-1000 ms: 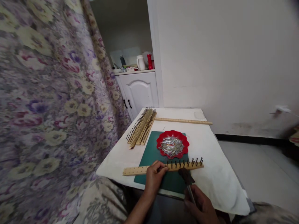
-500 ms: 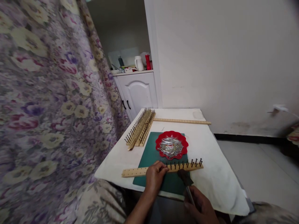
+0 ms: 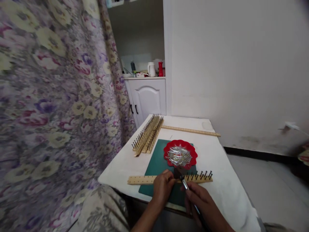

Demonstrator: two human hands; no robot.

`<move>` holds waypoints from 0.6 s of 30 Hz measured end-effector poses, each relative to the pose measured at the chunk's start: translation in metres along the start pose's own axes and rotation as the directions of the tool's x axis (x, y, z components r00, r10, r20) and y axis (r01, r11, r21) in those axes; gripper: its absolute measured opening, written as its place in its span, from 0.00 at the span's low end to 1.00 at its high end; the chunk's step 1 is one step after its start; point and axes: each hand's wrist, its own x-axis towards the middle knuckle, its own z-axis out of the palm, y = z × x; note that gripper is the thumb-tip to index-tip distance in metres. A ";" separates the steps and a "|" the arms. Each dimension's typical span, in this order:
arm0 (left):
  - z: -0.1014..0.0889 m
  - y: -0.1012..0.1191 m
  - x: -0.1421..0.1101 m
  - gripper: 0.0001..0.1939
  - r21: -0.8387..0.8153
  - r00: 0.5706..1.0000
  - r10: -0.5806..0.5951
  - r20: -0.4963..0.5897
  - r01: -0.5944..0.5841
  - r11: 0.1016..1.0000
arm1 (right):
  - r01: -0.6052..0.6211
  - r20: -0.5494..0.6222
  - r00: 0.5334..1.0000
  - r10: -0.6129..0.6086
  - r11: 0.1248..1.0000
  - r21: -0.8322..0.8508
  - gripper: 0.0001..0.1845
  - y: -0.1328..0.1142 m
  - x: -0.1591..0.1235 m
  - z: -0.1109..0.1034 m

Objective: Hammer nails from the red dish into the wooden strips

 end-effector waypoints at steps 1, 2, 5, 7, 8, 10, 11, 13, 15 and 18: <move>0.000 0.000 0.000 0.09 0.003 1.000 0.002 0.003 -0.002 1.000 | -0.004 0.002 1.000 0.004 1.000 -0.005 0.12 0.001 0.003 0.002; -0.001 0.000 0.000 0.09 0.004 1.000 0.001 0.007 -0.001 1.000 | -0.006 0.001 1.000 0.006 1.000 -0.013 0.12 0.002 0.005 0.003; -0.001 0.000 -0.001 0.10 -0.008 1.000 -0.006 0.025 0.006 1.000 | -0.022 0.008 1.000 0.022 0.999 -0.035 0.14 0.005 0.009 0.004; -0.001 0.000 -0.001 0.10 -0.016 0.999 -0.014 0.035 0.015 1.000 | -0.036 0.014 0.999 0.037 0.999 -0.041 0.15 0.005 0.008 0.005; -0.001 0.000 -0.001 0.10 -0.014 0.999 -0.020 0.038 0.020 1.000 | -0.039 0.013 0.999 0.040 0.999 -0.036 0.15 0.005 0.008 0.005; -0.001 0.000 -0.001 0.10 -0.003 0.999 -0.031 0.037 0.032 0.999 | -0.038 0.008 0.999 0.039 0.999 -0.025 0.15 0.004 0.007 0.005; -0.001 0.000 -0.001 0.10 -0.001 0.999 -0.032 0.036 0.033 0.999 | -0.039 0.007 0.999 0.039 0.999 -0.021 0.15 0.004 0.007 0.006; -0.001 0.000 -0.001 0.10 -0.004 0.999 -0.032 0.036 0.032 0.999 | -0.044 0.003 0.999 0.044 0.999 -0.026 0.17 0.004 0.006 0.006; -0.002 0.000 -0.001 0.09 0.000 0.999 -0.036 0.036 0.036 0.999 | -0.058 -0.004 0.998 0.058 0.998 -0.030 0.18 0.005 0.005 0.005; -0.002 0.000 -0.001 0.08 0.009 0.999 -0.039 0.034 0.038 0.999 | -0.067 0.001 0.998 0.067 0.998 -0.022 0.20 0.009 0.004 0.000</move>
